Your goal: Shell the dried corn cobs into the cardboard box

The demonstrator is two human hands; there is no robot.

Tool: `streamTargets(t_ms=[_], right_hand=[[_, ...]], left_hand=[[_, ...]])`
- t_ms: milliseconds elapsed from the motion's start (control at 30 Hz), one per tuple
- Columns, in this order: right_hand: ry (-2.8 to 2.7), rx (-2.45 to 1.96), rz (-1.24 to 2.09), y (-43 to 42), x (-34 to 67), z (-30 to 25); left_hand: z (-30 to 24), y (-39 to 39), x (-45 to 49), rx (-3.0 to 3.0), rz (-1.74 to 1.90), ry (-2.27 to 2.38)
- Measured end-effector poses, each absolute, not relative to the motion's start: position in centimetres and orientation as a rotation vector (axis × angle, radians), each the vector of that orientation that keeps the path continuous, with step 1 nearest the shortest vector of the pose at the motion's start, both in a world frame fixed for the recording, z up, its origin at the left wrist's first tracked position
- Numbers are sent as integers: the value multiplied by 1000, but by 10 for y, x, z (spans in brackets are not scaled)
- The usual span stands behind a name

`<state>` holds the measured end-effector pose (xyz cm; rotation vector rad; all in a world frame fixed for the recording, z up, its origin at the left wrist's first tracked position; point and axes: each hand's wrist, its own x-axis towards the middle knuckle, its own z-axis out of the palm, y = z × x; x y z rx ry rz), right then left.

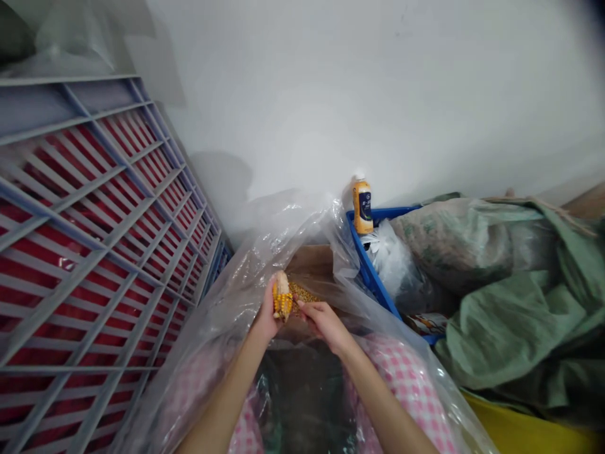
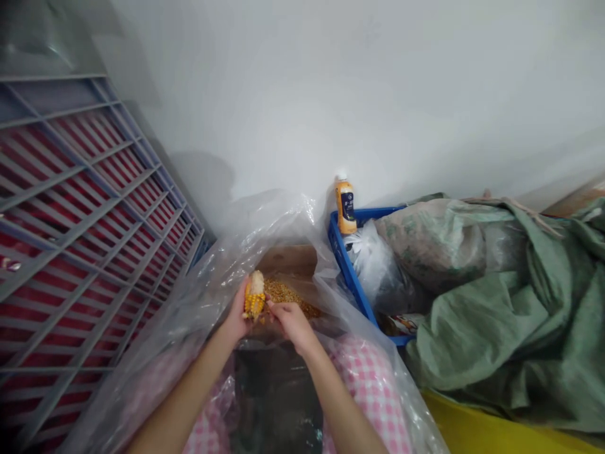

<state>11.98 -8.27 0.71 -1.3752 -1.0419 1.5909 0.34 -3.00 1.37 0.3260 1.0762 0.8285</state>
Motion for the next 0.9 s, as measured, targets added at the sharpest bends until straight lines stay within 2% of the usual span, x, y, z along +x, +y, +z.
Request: streamTargets(t_ms=[133, 433, 633, 767, 900], right_hand=[[-1377, -1511, 1290, -81, 133, 10], [-1483, -1562, 1270, -85, 128, 19], [-1541, -1530, 1114, -85, 137, 20], [-1331, -1552, 1072, -82, 141, 18], [-1009, -1445, 1315, -83, 124, 20]], left_hand=[[18, -24, 0, 368, 952, 1188], [4, -23, 5, 506, 883, 1213], [10, -24, 5, 491, 1058, 1224], [14, -25, 7, 462, 1074, 1230], [20, -32, 15, 453, 1074, 1191]])
